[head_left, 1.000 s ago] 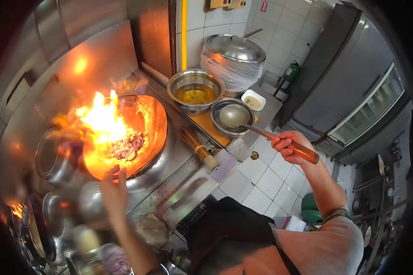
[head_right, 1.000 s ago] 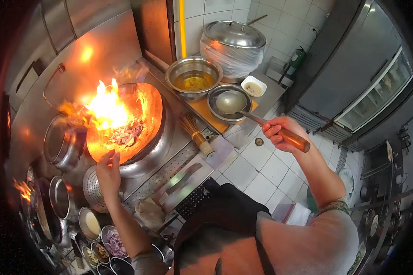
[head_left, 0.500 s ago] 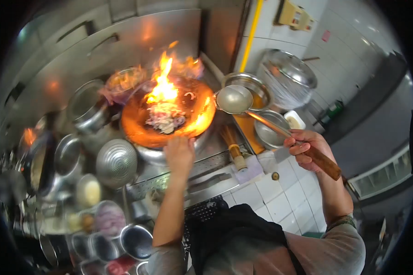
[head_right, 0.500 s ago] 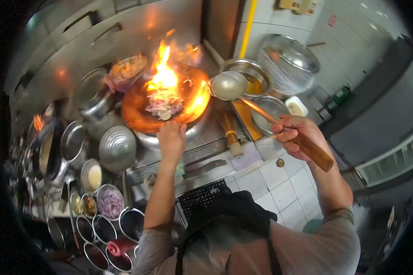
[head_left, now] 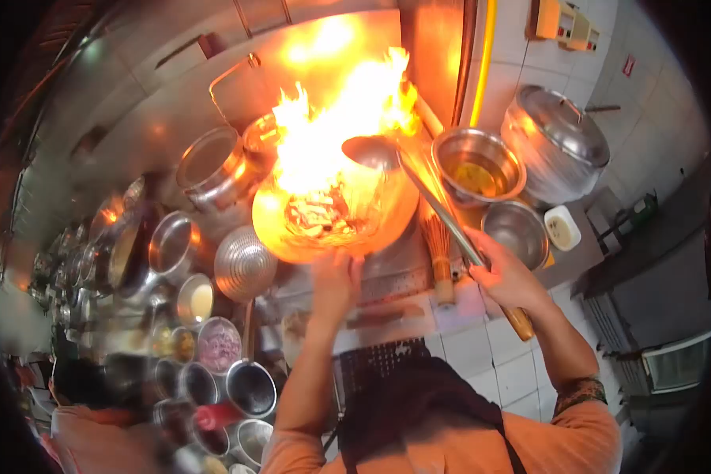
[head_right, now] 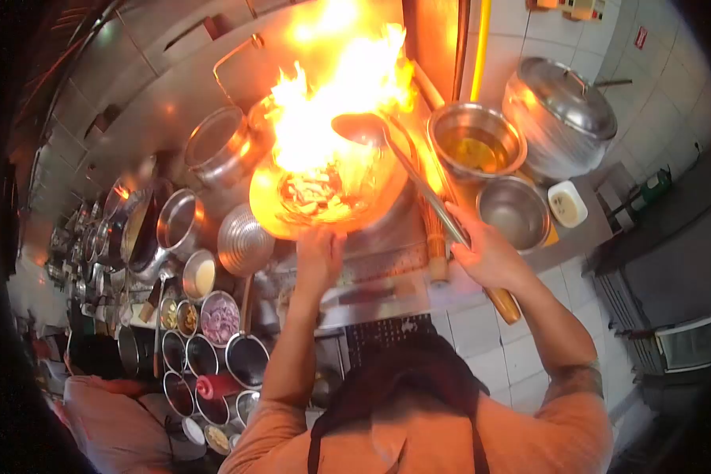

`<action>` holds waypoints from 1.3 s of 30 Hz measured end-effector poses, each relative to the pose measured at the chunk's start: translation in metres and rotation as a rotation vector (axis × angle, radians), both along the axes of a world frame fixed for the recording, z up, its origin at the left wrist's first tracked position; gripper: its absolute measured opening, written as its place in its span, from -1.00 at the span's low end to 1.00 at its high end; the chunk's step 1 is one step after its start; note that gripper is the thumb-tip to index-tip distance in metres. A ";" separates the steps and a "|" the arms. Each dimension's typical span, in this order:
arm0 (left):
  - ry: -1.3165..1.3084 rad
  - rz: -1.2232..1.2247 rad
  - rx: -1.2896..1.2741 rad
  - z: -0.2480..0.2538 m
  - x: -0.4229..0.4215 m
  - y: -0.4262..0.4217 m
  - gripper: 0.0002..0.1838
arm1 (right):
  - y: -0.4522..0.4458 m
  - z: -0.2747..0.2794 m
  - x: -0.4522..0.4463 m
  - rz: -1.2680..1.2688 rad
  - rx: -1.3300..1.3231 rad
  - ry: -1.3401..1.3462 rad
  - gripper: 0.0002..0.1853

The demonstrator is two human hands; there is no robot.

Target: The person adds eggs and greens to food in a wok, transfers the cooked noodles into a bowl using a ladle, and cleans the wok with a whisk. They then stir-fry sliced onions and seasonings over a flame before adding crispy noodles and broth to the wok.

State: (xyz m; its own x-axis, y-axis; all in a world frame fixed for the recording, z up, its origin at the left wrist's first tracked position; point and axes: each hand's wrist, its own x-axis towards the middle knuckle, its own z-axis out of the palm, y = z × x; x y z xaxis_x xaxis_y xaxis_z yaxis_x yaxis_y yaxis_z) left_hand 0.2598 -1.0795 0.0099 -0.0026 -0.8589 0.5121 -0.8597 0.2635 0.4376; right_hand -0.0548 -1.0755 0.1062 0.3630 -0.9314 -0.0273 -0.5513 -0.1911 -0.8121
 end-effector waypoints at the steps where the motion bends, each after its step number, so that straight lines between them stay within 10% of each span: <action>1: 0.013 0.011 -0.009 -0.006 0.003 -0.008 -0.80 | 0.001 -0.016 -0.003 0.012 -0.179 0.060 -0.30; 9: 0.015 0.012 0.024 -0.021 0.020 -0.009 -0.78 | 0.103 0.010 -0.083 -0.561 0.263 -0.396 -0.27; 15: -0.036 -0.041 -0.008 -0.011 0.005 -0.018 -0.81 | 0.148 0.030 -0.116 -0.823 0.411 -0.167 -0.28; 25: -0.060 -0.025 0.001 -0.016 0.001 -0.026 -0.80 | 0.115 -0.009 -0.118 -0.815 0.585 -0.194 -0.32; 29: -0.048 -0.021 -0.016 -0.017 -0.002 -0.027 -0.81 | 0.107 -0.008 -0.116 -0.911 0.680 -0.515 -0.29; 34: -0.039 0.000 -0.013 -0.021 0.000 -0.032 -0.82 | 0.112 -0.010 -0.126 -0.866 0.750 -1.261 -0.75; 39: 0.014 0.005 -0.021 -0.023 0.001 -0.032 -0.82 | 0.123 0.029 -0.099 -0.798 0.662 -1.284 -0.78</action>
